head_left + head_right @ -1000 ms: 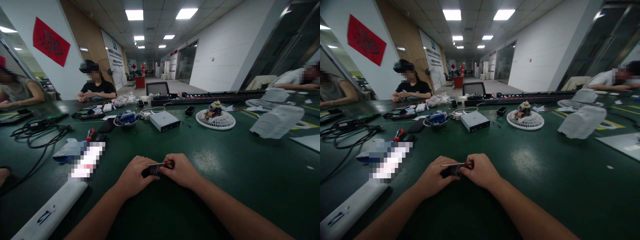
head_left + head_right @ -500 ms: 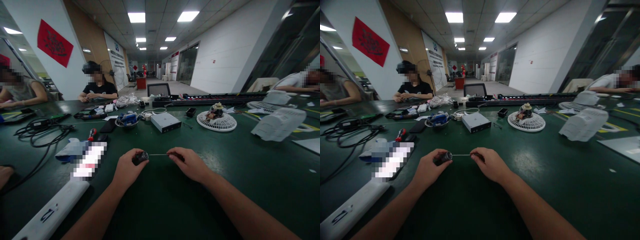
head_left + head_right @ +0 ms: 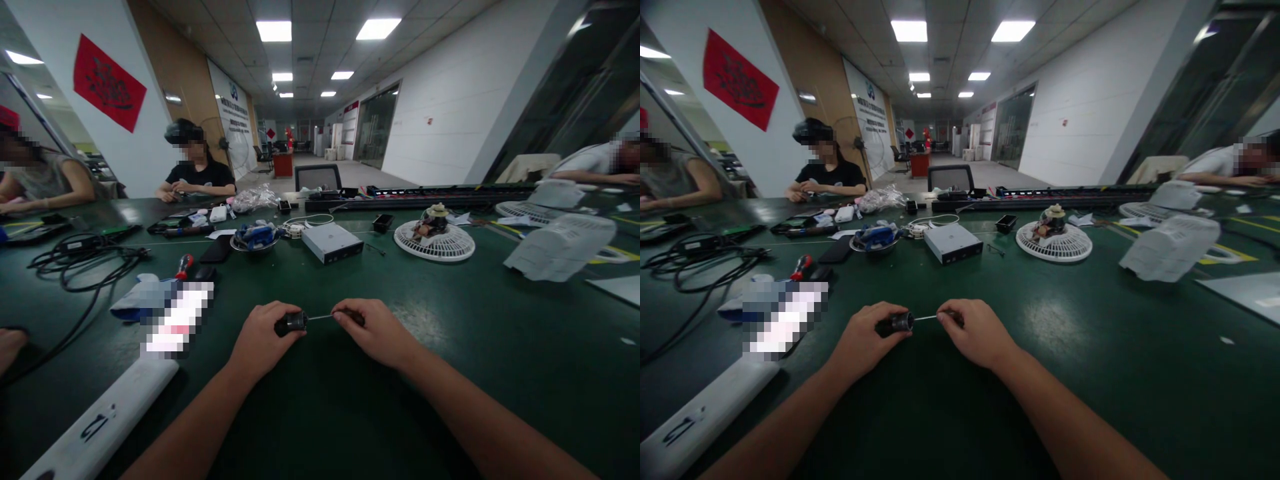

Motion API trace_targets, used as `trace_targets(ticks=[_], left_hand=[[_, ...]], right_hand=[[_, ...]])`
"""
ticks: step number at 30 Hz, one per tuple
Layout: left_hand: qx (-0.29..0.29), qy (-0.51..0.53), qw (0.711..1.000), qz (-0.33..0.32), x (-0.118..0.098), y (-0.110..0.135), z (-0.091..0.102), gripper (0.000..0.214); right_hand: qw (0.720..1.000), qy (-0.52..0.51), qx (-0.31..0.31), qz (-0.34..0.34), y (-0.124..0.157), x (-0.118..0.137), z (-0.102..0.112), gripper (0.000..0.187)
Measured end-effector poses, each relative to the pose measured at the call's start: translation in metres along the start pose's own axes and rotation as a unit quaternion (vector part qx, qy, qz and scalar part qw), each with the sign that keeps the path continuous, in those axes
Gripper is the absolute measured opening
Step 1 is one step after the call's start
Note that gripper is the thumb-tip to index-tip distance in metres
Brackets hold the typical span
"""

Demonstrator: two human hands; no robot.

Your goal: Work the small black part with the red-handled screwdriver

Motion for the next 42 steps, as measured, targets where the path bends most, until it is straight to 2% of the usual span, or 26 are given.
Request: trace_targets(ticks=[3,6,9,12,15,19,21,24,28,30,35,38,42], left_hand=[[-0.001,-0.001,1.000,0.000,0.000,0.000,0.000,0.030],[-0.007,-0.007,1.000,0.009,0.002,-0.001,0.001,0.030],[-0.022,-0.007,0.999,0.039,0.009,-0.001,0.003,0.028],[-0.047,-0.003,0.996,0.072,0.018,-0.001,0.007,0.029],[-0.060,-0.002,0.994,0.091,0.023,0.000,0.009,0.030],[-0.041,0.004,0.995,0.092,0.024,0.000,0.005,0.029],[-0.024,0.009,0.997,0.080,0.021,-0.001,0.002,0.030],[0.004,0.010,0.999,0.035,0.011,-0.001,-0.003,0.031],[0.039,0.019,0.999,-0.014,-0.006,0.002,-0.008,0.030],[0.051,0.031,0.998,-0.029,-0.014,0.003,-0.010,0.030],[0.053,0.041,0.996,-0.053,-0.023,0.005,-0.011,0.033],[0.047,0.052,0.995,-0.076,-0.026,0.006,-0.011,0.036],[0.055,0.059,0.992,-0.101,-0.029,0.007,-0.011,0.035]], right_hand=[[1.000,-0.002,0.025,-0.014,0.000,-0.003,-0.003,0.025],[0.998,0.055,-0.002,-0.037,0.000,-0.007,0.002,0.026],[0.992,0.105,-0.035,-0.066,0.000,-0.012,0.009,0.035],[0.991,0.080,-0.062,-0.083,0.000,-0.016,0.011,0.035],[0.997,0.034,-0.031,-0.064,-0.001,-0.015,-0.002,0.026],[0.998,0.015,0.034,-0.057,-0.001,-0.015,-0.022,0.012],[0.998,-0.001,0.021,-0.059,-0.001,-0.015,-0.021,0.006],[0.995,-0.077,-0.028,-0.048,-0.001,-0.013,-0.014,0.009],[0.965,-0.253,-0.045,-0.054,-0.002,-0.015,-0.017,0.015],[0.957,-0.280,-0.043,-0.060,-0.002,-0.014,-0.020,0.011],[0.972,-0.229,-0.041,-0.046,0.000,-0.002,-0.019,0.006],[0.982,-0.175,-0.060,-0.028,0.002,0.005,-0.014,0.010],[0.990,-0.111,-0.071,-0.054,0.002,0.000,-0.013,0.013]])
Point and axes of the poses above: each hand's wrist, its own y-axis away from the middle knuckle, its own z-axis out of the back of the hand, x = y × z, the point moved 8 cm from there along -y, towards the middle knuckle, and after that the axes turned 4 degrees about -x, right-handed, at the moved point
